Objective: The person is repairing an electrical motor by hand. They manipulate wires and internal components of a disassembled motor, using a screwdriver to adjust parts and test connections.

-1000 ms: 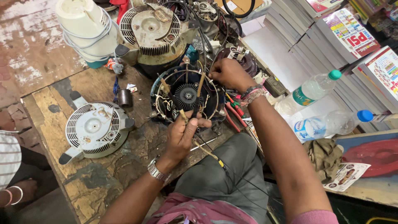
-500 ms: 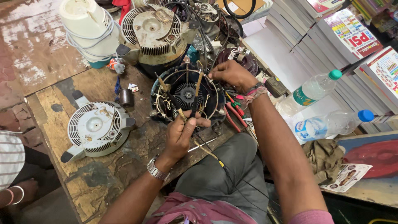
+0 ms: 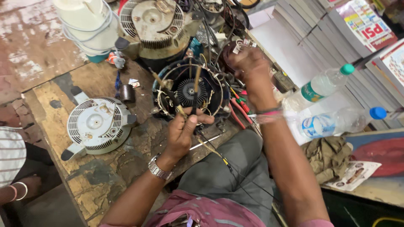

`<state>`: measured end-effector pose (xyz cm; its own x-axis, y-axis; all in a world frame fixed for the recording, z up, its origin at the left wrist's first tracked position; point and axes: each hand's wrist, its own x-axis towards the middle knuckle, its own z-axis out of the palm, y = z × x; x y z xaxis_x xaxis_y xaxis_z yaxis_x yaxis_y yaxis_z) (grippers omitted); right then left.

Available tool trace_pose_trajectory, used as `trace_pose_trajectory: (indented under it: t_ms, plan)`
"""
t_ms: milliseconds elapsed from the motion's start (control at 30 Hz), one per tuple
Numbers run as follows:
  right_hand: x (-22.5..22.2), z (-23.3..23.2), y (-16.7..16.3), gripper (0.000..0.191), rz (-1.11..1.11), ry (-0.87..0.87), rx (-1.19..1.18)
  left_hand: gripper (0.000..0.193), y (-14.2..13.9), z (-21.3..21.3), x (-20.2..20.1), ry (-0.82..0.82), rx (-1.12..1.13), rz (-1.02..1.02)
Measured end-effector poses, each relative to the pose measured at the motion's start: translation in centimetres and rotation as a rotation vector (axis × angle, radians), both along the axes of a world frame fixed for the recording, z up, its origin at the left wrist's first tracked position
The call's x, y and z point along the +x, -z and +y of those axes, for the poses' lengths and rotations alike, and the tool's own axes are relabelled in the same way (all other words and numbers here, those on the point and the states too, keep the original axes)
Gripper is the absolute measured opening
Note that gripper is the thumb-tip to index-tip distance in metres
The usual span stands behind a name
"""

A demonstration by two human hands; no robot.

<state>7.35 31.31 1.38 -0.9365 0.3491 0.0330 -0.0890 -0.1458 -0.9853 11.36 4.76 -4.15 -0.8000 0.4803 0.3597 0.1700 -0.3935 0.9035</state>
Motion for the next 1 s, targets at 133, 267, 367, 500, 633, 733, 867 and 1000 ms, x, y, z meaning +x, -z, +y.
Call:
trace_pose_trajectory:
  t_ms: [133,267,367,500,633,733,867,1000]
  plan:
    - [8.3,-0.8,-7.2,0.024,0.5,0.02,0.195,0.026,0.5,0.1,0.1,-0.017,-0.001,0.008]
    - [18.2,-5.4,-11.9,0.029,0.85,-0.132,-0.079,0.025,0.7,0.0,0.4,-0.022,-0.012,-0.045]
    - [23.5,-8.7,-13.7,0.033,0.823,-0.434,-0.241,0.029,0.6,0.3,0.8,0.005,0.059,-0.106]
    - [27.5,-10.3,-15.0,0.037,0.806,-0.452,-0.235,0.033,0.1,0.2,1.7,-0.05,-0.002,-0.096]
    - [28.4,-10.3,-15.5,0.042,0.807,-0.421,-0.223,0.036,-0.5,-0.3,3.4,-0.051,0.004,-0.153]
    - [28.2,-10.3,-15.4,0.046,0.815,-0.415,-0.219,0.041,-0.9,-0.4,5.8,0.011,0.046,-0.125]
    - [30.7,-10.5,-16.1,0.051,0.813,-0.356,-0.214,0.037,-1.5,0.6,8.2,0.147,0.164,-0.262]
    - [33.0,-10.5,-15.7,0.057,0.814,-0.306,-0.2,0.037,-2.0,0.0,9.5,0.064,-0.085,-0.409]
